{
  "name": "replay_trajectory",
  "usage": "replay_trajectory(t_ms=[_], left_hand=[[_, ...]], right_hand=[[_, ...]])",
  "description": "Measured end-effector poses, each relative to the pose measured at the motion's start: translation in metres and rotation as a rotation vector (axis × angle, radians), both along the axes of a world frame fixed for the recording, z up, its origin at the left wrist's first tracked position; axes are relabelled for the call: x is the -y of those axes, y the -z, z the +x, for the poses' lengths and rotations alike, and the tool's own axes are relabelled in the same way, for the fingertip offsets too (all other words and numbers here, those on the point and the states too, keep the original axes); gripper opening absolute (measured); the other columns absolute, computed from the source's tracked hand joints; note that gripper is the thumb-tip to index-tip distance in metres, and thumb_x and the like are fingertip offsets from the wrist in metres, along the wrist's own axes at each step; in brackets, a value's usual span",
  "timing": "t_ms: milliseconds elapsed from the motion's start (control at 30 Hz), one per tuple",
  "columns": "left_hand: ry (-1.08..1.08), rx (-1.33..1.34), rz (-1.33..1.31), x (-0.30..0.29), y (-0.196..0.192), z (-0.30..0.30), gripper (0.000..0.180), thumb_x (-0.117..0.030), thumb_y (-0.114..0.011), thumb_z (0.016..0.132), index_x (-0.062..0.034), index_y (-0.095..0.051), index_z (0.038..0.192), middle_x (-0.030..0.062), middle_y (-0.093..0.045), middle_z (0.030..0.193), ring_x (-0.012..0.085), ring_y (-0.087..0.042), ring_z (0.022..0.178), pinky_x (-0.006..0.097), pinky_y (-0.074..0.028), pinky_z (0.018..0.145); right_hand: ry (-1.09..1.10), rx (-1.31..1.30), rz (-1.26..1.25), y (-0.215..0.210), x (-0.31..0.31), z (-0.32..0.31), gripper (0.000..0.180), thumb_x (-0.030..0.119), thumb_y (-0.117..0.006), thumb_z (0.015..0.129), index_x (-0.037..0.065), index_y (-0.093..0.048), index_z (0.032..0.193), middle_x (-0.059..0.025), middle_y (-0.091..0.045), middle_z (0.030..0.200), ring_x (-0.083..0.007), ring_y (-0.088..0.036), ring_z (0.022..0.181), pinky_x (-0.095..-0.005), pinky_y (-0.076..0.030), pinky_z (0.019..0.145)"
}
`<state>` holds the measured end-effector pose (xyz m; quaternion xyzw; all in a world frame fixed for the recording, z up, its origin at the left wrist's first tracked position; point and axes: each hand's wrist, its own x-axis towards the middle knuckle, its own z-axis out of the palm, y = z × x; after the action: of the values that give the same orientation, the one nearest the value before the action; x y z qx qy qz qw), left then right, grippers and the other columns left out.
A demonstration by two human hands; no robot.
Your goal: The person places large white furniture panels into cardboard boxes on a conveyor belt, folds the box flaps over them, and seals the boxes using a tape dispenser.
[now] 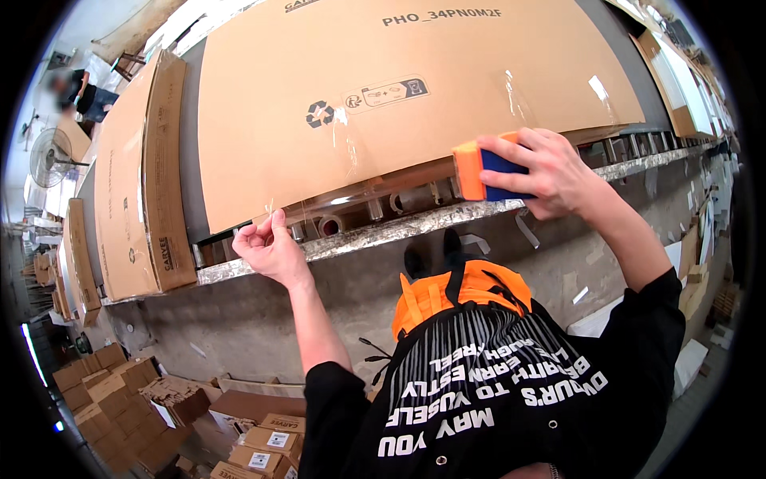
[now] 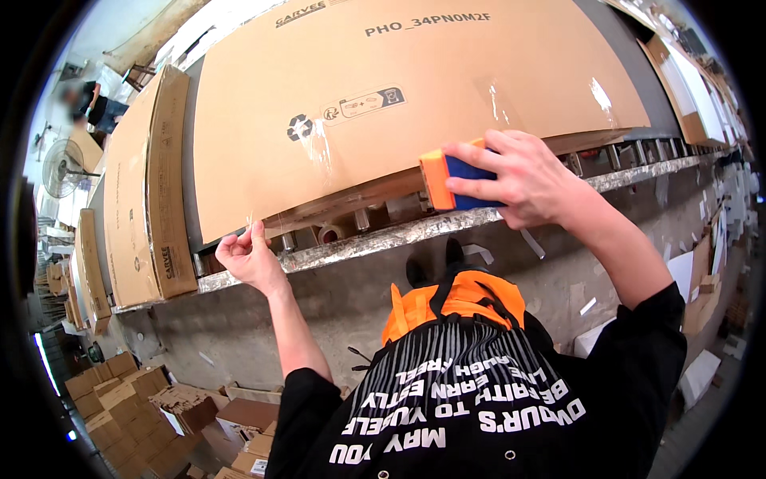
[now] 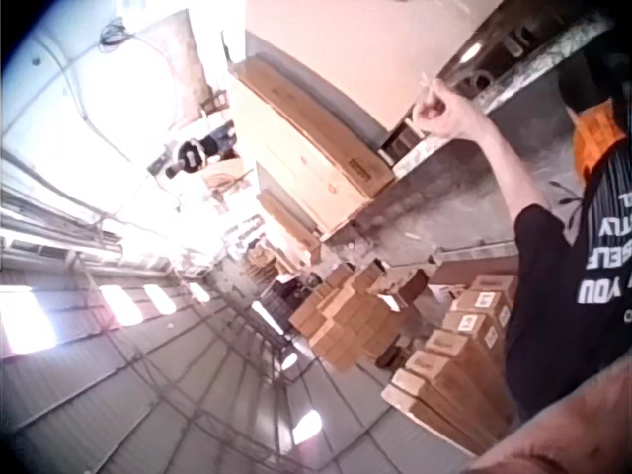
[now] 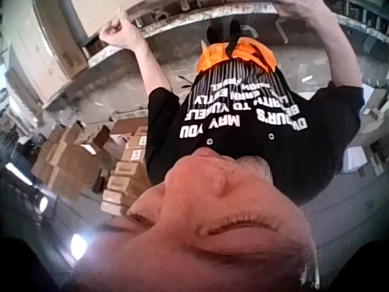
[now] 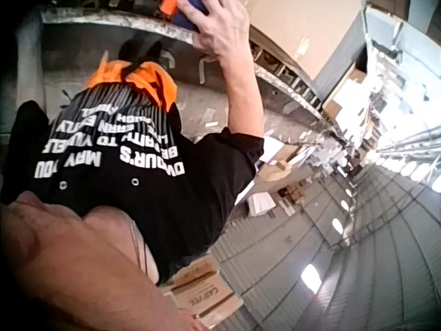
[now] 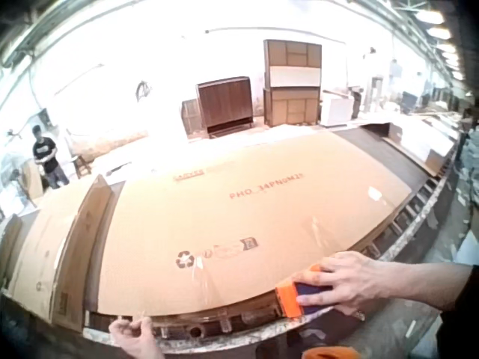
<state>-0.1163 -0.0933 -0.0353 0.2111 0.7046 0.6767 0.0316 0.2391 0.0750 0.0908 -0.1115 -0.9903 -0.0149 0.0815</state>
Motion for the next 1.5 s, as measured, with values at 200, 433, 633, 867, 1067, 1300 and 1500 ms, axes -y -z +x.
replay_trajectory(t_ms=[200,433,633,867,1067,1300,1500], left_hand=[[-0.257,-0.068,-0.063,0.008,0.021,-0.024,0.040,-0.004,-0.081,0.078,-0.0039,-0.047,0.098,0.0017,-0.057,0.073,0.0091,-0.051,0.065,0.021,-0.045,0.063],[0.088,0.292,0.166,0.022,0.066,0.022,0.041,-0.039,-0.057,0.096,-0.0038,-0.045,0.113,0.0114,-0.053,0.114,0.0201,-0.054,0.103,0.041,-0.049,0.085],[0.135,-0.387,-0.189,-0.003,0.063,0.078,0.109,-0.021,-0.096,0.056,-0.0019,-0.029,0.139,0.0175,-0.024,0.145,0.0317,-0.041,0.125,0.043,-0.046,0.096],[-0.037,-0.535,-0.049,-0.019,0.074,0.058,0.020,-0.009,-0.072,0.088,0.0000,-0.062,0.102,0.0129,-0.052,0.115,0.0218,-0.055,0.099,0.035,-0.048,0.083],[-0.033,-0.423,-0.083,0.019,0.027,0.047,0.008,-0.003,-0.061,0.094,-0.0011,-0.058,0.086,0.0050,-0.059,0.082,0.0128,-0.059,0.069,0.025,-0.051,0.068],[0.404,-0.403,-0.522,0.020,-0.057,-0.028,0.010,-0.006,-0.074,0.084,0.0006,-0.073,0.092,0.0050,-0.061,0.080,0.0089,-0.059,0.061,0.021,-0.047,0.055],[0.320,-0.555,-0.550,-0.016,-0.012,-0.046,0.010,-0.011,-0.078,0.077,-0.0072,-0.076,0.087,0.0073,-0.060,0.069,0.0185,-0.060,0.061,0.032,-0.049,0.058]], right_hand=[[0.040,0.036,-0.010,0.026,-0.012,-0.004,0.063,0.009,-0.073,0.046,0.019,-0.069,0.108,-0.0064,-0.056,0.132,-0.0241,-0.057,0.087,-0.0359,-0.051,0.074],[0.063,0.065,-0.038,0.031,-0.017,0.000,0.062,0.010,-0.072,0.047,0.021,-0.070,0.109,-0.0045,-0.056,0.131,-0.0229,-0.056,0.086,-0.0350,-0.051,0.072],[0.076,0.074,-0.054,0.032,-0.018,-0.002,0.061,0.010,-0.073,0.047,0.022,-0.071,0.107,-0.0038,-0.056,0.131,-0.0221,-0.055,0.083,-0.0343,-0.051,0.071],[0.057,0.021,-0.041,0.034,-0.018,-0.003,0.060,0.010,-0.073,0.047,0.022,-0.071,0.106,-0.0047,-0.056,0.131,-0.0225,-0.055,0.081,-0.0349,-0.051,0.070],[-0.005,-0.036,-0.068,0.031,-0.009,0.011,0.066,0.011,-0.073,0.046,0.021,-0.068,0.111,-0.0056,-0.056,0.131,-0.0235,-0.056,0.082,-0.0355,-0.051,0.070],[-0.104,-0.134,-0.018,-0.013,-0.007,0.007,0.065,0.011,-0.073,0.049,0.021,-0.066,0.113,-0.0104,-0.057,0.130,-0.0233,-0.057,0.078,-0.0356,-0.051,0.066],[-0.050,-0.028,-0.025,0.020,-0.013,-0.018,0.063,0.011,-0.074,0.047,0.021,-0.069,0.109,-0.0058,-0.055,0.132,-0.0222,-0.056,0.083,-0.0346,-0.050,0.064]])
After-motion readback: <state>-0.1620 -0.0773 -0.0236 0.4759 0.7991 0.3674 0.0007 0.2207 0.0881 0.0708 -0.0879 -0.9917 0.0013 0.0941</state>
